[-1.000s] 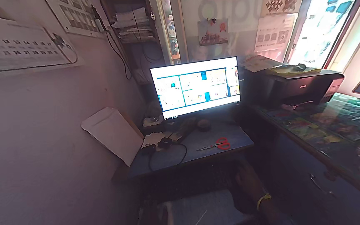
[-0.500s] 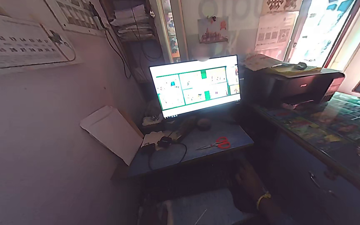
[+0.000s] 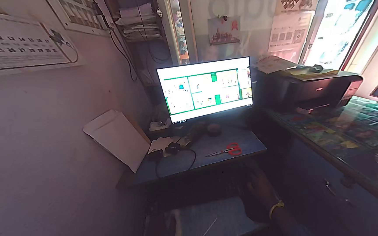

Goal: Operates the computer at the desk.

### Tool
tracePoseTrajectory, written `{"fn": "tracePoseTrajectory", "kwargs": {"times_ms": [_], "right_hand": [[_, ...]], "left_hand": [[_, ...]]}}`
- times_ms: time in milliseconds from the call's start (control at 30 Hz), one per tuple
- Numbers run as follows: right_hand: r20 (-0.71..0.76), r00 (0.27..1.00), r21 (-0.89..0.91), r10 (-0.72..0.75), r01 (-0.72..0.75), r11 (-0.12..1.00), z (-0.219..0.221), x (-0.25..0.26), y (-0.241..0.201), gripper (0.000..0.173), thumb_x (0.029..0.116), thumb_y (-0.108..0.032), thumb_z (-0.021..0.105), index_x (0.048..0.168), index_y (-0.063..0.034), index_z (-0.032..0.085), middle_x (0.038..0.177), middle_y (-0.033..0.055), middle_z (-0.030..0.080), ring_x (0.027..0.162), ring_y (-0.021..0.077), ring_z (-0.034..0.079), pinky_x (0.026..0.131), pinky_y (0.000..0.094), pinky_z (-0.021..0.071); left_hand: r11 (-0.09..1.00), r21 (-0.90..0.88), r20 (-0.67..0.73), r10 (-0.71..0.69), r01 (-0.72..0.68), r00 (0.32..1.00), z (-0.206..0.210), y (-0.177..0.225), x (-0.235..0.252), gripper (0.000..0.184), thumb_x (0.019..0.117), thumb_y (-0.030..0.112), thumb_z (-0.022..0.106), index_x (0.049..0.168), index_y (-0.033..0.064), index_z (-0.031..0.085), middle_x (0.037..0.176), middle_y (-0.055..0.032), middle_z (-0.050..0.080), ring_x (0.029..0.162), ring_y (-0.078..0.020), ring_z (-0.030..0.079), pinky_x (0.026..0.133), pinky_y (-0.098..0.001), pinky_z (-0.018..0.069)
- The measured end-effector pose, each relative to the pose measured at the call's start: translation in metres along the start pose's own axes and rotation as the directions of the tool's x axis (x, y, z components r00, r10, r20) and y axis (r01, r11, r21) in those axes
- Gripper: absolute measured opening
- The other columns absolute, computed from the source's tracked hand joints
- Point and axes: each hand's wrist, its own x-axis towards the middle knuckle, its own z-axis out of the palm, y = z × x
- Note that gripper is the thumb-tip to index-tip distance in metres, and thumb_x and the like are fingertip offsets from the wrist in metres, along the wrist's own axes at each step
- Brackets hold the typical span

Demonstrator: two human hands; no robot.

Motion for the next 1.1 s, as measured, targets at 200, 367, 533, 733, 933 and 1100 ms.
{"fn": "tracePoseTrajectory", "kwargs": {"times_ms": [200,367,533,733,933,1100], "right_hand": [[0.032,0.999,-0.002,0.01,-0.01,1.0,-0.001,0.0,0.0,0.046,0.0948,-0.034,0.056,0.135,-0.0154,0.067,0.147,0.0086,0.058,0.137,0.0301,0.053,0.111,0.0462,0.0463],[0.045,0.999,0.008,0.006,-0.006,1.0,0.002,0.001,0.002,0.045,0.0946,-0.035,0.056,0.134,-0.0154,0.068,0.147,0.0092,0.058,0.137,0.0301,0.053,0.111,0.0465,0.0466],[0.034,0.999,0.016,0.008,-0.009,1.0,0.003,0.002,0.001,0.045,0.0947,-0.035,0.056,0.134,-0.0159,0.068,0.146,0.0084,0.058,0.137,0.0295,0.053,0.111,0.0459,0.0466],[0.045,0.999,0.001,0.004,-0.004,1.0,0.003,0.001,0.003,0.046,0.0952,-0.036,0.055,0.135,-0.0169,0.067,0.146,0.0078,0.058,0.137,0.029,0.053,0.11,0.0459,0.0471],[0.04,0.999,0.017,-0.002,0.001,1.0,0.002,0.001,0.002,0.046,0.0947,-0.035,0.056,0.135,-0.0163,0.067,0.146,0.0084,0.058,0.137,0.0291,0.053,0.11,0.0453,0.0472],[0.04,0.999,0.012,-0.007,0.007,1.0,0.0,0.0,0.001,0.046,0.0942,-0.036,0.057,0.134,-0.0153,0.068,0.146,0.009,0.058,0.137,0.03,0.053,0.111,0.0457,0.0469]], "left_hand": [[1.0,0.0,-0.008,0.0,0.0,1.0,0.0,0.001,0.0,0.076,0.1006,0.054,0.037,0.149,-0.0036,0.047,0.16,-0.0285,0.036,0.149,-0.0446,0.035,0.121,-0.0562,0.0306],[1.0,0.001,-0.029,0.004,-0.004,1.0,0.001,0.0,-0.002,0.074,0.1009,0.054,0.037,0.147,-0.0022,0.05,0.16,-0.0279,0.036,0.149,-0.045,0.035,0.121,-0.0563,0.031],[1.0,0.006,-0.032,0.02,-0.02,0.999,0.001,-0.001,-0.001,0.077,0.1017,0.056,0.033,0.149,-0.0033,0.047,0.161,-0.0289,0.034,0.15,-0.0443,0.034,0.122,-0.056,0.0302],[0.999,0.022,-0.049,0.036,-0.035,0.998,0.01,-0.008,0.0,0.078,0.1016,0.058,0.033,0.15,-0.0026,0.047,0.16,-0.0283,0.035,0.15,-0.0442,0.033,0.122,-0.0551,0.0295],[1.0,-0.021,-0.032,0.023,-0.023,0.999,0.009,-0.008,-0.001,0.072,0.1012,0.051,0.044,0.15,-0.0022,0.046,0.163,-0.0265,0.032,0.152,-0.044,0.029,0.123,-0.0547,0.0274],[0.999,-0.041,-0.034,0.018,-0.02,0.999,0.007,-0.006,-0.002,0.071,0.1005,0.048,0.049,0.148,-0.004,0.047,0.163,-0.026,0.031,0.152,-0.0443,0.027,0.124,-0.0549,0.025]]}}
